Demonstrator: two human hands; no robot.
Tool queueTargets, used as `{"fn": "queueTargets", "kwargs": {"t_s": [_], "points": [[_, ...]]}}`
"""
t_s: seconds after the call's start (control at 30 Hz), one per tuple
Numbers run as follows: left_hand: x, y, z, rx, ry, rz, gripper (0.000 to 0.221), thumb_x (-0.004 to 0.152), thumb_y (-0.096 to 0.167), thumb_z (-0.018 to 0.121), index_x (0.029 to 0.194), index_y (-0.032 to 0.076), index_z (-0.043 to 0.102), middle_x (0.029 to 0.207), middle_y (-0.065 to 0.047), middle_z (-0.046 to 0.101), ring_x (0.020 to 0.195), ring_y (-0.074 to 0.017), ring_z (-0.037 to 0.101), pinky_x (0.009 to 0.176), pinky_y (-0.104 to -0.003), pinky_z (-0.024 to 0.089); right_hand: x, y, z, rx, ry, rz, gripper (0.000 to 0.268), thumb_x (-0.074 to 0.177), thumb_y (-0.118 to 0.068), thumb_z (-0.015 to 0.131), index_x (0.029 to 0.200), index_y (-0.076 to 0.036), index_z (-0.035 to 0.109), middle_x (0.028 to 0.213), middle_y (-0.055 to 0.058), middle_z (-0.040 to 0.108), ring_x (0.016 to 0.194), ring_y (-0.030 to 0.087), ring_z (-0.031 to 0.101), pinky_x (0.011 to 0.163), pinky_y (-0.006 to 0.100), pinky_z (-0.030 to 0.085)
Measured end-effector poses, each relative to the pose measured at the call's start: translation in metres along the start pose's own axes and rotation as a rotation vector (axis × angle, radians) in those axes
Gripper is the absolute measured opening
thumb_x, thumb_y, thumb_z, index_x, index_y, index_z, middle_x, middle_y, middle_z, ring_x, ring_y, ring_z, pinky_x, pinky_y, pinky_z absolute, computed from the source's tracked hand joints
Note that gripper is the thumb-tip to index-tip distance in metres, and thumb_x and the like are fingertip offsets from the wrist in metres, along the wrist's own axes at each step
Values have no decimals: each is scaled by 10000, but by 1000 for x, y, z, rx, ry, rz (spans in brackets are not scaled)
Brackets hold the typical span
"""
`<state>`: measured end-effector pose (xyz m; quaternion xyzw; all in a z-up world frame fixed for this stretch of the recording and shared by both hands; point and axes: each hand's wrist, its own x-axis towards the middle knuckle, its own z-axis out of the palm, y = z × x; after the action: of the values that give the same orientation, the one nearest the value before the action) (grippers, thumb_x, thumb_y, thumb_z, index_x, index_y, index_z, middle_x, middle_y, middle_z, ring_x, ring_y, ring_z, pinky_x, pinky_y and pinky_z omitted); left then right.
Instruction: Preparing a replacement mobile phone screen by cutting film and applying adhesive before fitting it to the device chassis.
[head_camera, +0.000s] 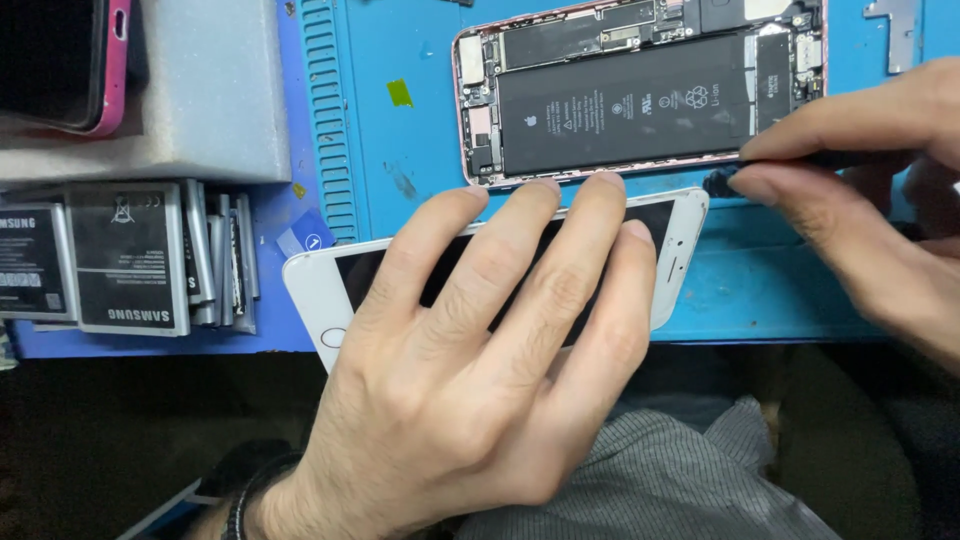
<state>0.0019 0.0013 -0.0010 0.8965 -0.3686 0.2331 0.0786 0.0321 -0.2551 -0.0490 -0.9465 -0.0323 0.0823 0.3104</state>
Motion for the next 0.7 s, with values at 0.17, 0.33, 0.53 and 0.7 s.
{"fn": "queueTargets", "kwargs": {"t_s": [0.17, 0.33, 0.53, 0.7], "points": [[-1, 0, 0, -12, -4, -4, 182, 1194, 128, 581, 1176, 75, 754, 1285, -132, 795, 1156, -281, 735, 992, -444, 590, 1, -1, 1, -16, -11, -5, 135, 1141, -215, 733, 1129, -112, 819, 951, 71, 636, 666, 205, 493, 531, 334, 318], [-2, 0, 0, -21, 2, -10, 174, 1194, 132, 590, 1173, 76, 754, 1282, -131, 796, 1141, -281, 735, 991, -445, 588, 2, -2, 1, -30, -22, -12, 144, 1136, -223, 730, 1111, -116, 823, 918, 71, 632, 648, 208, 490, 523, 337, 318], [-2, -1, 0, -33, -6, -11, 155, 1205, 132, 605, 1188, 73, 748, 1291, -133, 794, 1159, -282, 735, 995, -445, 590, -4, 6, 5, -53, -10, -26, 146, 1142, -217, 753, 1205, -98, 809, 1071, 90, 640, 714, 226, 532, 566, 349, 380], [-3, -1, 1, -24, -4, -14, 178, 1202, 142, 579, 1189, 78, 744, 1293, -129, 792, 1167, -280, 736, 997, -441, 583, -12, 8, 3, 3, -3, -57, 172, 1121, -170, 736, 1253, -72, 785, 1119, 120, 652, 834, 229, 587, 711, 344, 433]]}}
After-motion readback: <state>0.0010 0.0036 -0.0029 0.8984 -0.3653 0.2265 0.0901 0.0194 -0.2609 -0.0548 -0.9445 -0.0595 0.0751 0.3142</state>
